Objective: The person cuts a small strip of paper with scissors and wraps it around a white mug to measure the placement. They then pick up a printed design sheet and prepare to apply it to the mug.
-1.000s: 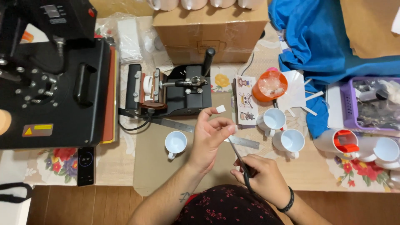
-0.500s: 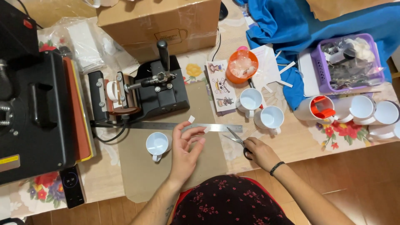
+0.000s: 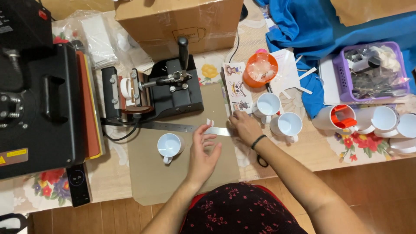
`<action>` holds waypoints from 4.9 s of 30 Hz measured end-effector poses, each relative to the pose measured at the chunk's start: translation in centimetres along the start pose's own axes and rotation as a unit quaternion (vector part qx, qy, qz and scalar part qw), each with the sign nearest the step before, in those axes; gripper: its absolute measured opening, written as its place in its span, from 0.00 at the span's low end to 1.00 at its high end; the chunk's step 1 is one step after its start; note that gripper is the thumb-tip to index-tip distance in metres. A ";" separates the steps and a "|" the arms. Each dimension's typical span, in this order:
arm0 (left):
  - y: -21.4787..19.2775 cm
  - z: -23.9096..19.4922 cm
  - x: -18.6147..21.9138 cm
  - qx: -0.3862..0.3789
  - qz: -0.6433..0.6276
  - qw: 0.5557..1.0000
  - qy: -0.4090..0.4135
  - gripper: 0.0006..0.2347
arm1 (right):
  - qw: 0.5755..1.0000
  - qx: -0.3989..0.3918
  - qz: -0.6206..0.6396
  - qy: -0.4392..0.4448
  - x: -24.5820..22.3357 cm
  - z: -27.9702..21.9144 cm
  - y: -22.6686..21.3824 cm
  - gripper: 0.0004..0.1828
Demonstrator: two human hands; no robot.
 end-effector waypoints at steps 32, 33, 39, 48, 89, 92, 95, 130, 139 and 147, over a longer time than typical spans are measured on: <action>1.4 3.6 -8.2 -0.091 0.359 0.925 0.083 0.14 | 0.980 -0.029 -0.069 0.185 9.2 10.1 6.2 0.10; 1.4 3.5 -8.0 -0.091 0.359 0.925 0.084 0.14 | 0.980 -0.028 -0.070 0.185 8.3 9.9 4.4 0.10; 1.0 3.1 -7.5 -0.080 0.319 0.941 0.078 0.13 | 0.982 -0.005 0.010 0.191 4.9 8.4 -5.0 0.13; 2.3 2.6 -6.4 -0.069 -0.504 0.838 -0.196 0.36 | 0.929 0.346 0.028 -0.125 -3.4 -6.8 -17.5 0.08; 7.0 4.0 -5.0 -0.119 -0.554 0.820 -0.087 0.61 | 0.967 0.179 0.165 -0.072 -8.3 -7.3 -12.5 0.23; 7.0 3.9 -2.4 -0.118 -0.568 0.809 -0.096 0.59 | 0.962 0.144 0.214 -0.085 -8.3 -7.4 -13.9 0.24; 7.2 2.8 -5.8 -0.112 -0.585 0.796 -0.109 0.56 | 0.968 0.148 0.185 -0.080 -7.8 -7.7 -14.0 0.25; 3.0 -4.2 -13.5 0.056 -0.712 0.643 -0.276 0.30 | 0.961 0.067 -0.043 0.266 13.6 -2.0 3.8 0.13; 0.6 -1.0 -7.7 0.036 -0.690 0.665 -0.285 0.28 | 0.974 0.153 0.120 0.112 3.1 -5.4 -21.6 0.24; 2.1 1.8 -6.0 -0.041 -0.673 0.682 -0.284 0.31 | 0.943 0.062 0.325 0.023 -5.3 -4.7 -23.1 0.12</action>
Point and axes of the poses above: each hand's wrist, its own z-axis towards the middle knuckle, its own y-axis out of the palm, x = y × z, the point moved 7 cm from there along z, towards the middle knuckle, and after that the axes turned 6 degrees about y, right-handed, at the moved point
